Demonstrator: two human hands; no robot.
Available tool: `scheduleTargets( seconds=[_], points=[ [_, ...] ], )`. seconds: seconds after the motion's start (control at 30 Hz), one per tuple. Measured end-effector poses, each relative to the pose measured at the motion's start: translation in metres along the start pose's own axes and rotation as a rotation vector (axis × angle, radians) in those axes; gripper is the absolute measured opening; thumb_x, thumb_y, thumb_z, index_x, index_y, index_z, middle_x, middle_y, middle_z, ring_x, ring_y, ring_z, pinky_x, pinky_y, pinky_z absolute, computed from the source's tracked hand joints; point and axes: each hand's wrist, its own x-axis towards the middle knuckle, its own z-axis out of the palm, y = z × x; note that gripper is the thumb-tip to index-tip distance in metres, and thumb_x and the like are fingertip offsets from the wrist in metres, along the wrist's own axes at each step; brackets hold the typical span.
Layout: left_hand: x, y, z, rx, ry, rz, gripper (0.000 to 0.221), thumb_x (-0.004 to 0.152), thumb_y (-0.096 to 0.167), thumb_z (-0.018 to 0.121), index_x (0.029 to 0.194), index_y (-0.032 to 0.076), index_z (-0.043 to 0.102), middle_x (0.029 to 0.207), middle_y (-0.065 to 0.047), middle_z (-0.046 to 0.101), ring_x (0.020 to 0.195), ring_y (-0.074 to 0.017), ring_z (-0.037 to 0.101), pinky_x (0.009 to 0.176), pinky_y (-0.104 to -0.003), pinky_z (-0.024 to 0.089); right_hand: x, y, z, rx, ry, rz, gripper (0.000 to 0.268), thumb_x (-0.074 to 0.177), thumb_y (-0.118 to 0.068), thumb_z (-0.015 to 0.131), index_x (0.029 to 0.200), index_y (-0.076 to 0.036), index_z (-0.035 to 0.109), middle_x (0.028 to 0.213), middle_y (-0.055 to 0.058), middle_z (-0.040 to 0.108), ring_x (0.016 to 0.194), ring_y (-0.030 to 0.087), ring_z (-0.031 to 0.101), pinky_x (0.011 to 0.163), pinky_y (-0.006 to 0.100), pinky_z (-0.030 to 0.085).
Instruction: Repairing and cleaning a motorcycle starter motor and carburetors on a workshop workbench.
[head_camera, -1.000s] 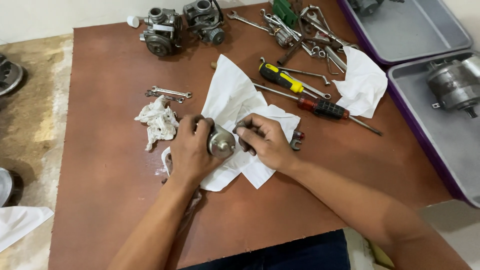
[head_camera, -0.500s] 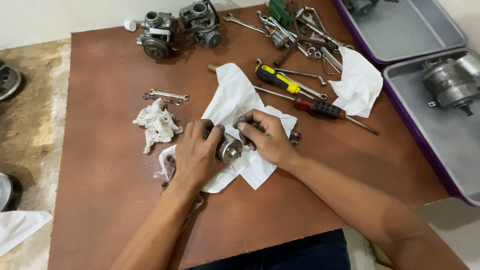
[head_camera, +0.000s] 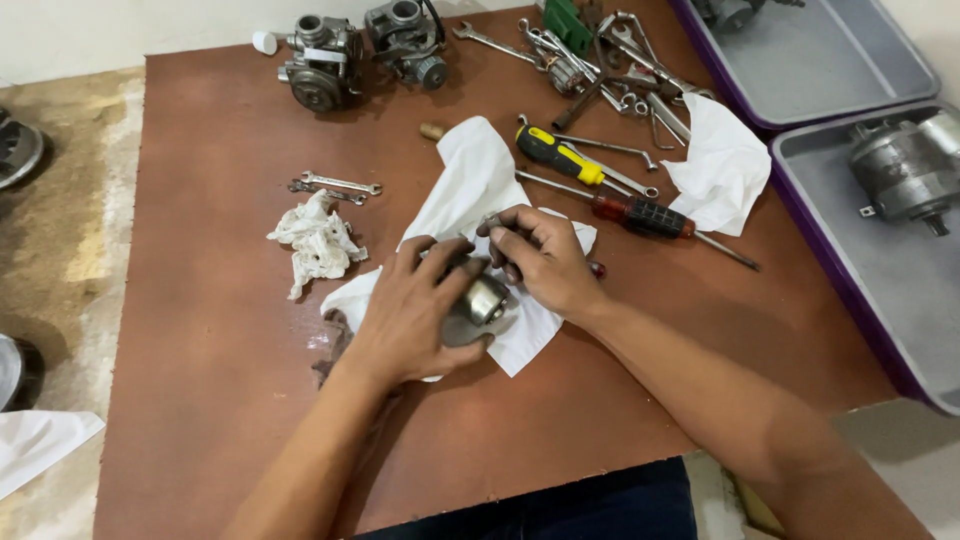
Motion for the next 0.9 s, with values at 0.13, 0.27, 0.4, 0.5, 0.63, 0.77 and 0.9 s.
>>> scheduleTargets(
  seconds=[0.13,0.27,0.4,0.5,0.63,0.77,0.9],
  points=[
    [-0.006,-0.012,0.01,-0.042,0.063,0.06,0.078,0.066,0.041,0.081,0.13,0.001,0.06,0.134,-0.019,0.057,0.119,-0.04,0.052,0.1,-0.052,0.044,-0.005,-0.008,0.007,-0.053,0.072,-0.025,0.015,0.1,-0.01,0.063,0.11,0.0,0.069,0.082,0.0,0.066,0.063,0.006,0.056,0.055,0.021,0.047],
    [-0.007,-0.006,0.006,-0.109,0.305,0.001,0.073,0.074,0.039,0.08,0.132,0.0,0.057,0.133,-0.019,0.058,0.117,-0.0374,0.056,0.101,-0.048,0.045,-0.013,-0.022,0.013,-0.49,0.125,-0.617,0.012,0.097,-0.001,0.071,0.107,0.004,0.07,0.099,0.012,0.068,0.085,0.018,0.068,0.071,0.027,0.056],
    [-0.013,-0.019,0.028,-0.219,0.297,-0.015,0.065,0.079,0.036,0.08,0.126,-0.002,0.057,0.123,-0.018,0.061,0.109,-0.0333,0.06,0.096,-0.045,0.048,-0.019,-0.028,0.019,-0.431,-0.105,-0.648,0.018,0.09,0.003,0.077,0.107,0.003,0.073,0.098,0.013,0.072,0.082,0.018,0.072,0.067,0.028,0.06],
    [-0.007,-0.007,0.014,-0.216,0.29,0.026,0.049,0.078,0.027,0.082,0.114,-0.001,0.065,0.116,-0.017,0.066,0.108,-0.0346,0.062,0.095,-0.045,0.05,-0.026,-0.042,0.02,-0.556,-0.063,-0.825,0.019,0.086,0.001,0.079,0.104,0.002,0.073,0.097,0.012,0.072,0.087,0.023,0.072,0.076,0.033,0.059],
    [-0.004,-0.006,0.012,-0.297,0.278,0.035,0.041,0.079,0.021,0.081,0.109,-0.003,0.068,0.111,-0.016,0.068,0.106,-0.0339,0.063,0.093,-0.045,0.05,-0.025,-0.043,0.016,-0.579,-0.048,-0.864,0.019,0.083,0.0,0.083,0.098,0.0,0.073,0.088,0.012,0.072,0.081,0.025,0.071,0.071,0.035,0.056],
    [-0.007,-0.011,0.02,-0.254,0.289,0.031,0.027,0.084,0.016,0.081,0.101,-0.002,0.071,0.106,-0.015,0.07,0.105,-0.0334,0.063,0.091,-0.044,0.05,-0.021,-0.042,0.009,-0.433,-0.121,-0.546,0.015,0.087,-0.002,0.08,0.101,-0.001,0.077,0.093,0.01,0.078,0.082,0.015,0.076,0.072,0.028,0.06],
    [-0.008,-0.011,0.023,-0.197,0.316,0.008,0.013,0.088,0.008,0.078,0.093,-0.001,0.071,0.102,-0.014,0.071,0.104,-0.0318,0.064,0.088,-0.043,0.051,-0.013,-0.047,0.0,-0.391,-0.251,-0.25,0.016,0.092,-0.004,0.073,0.107,-0.002,0.078,0.097,0.009,0.082,0.086,0.01,0.077,0.078,0.026,0.061]
  ],
)
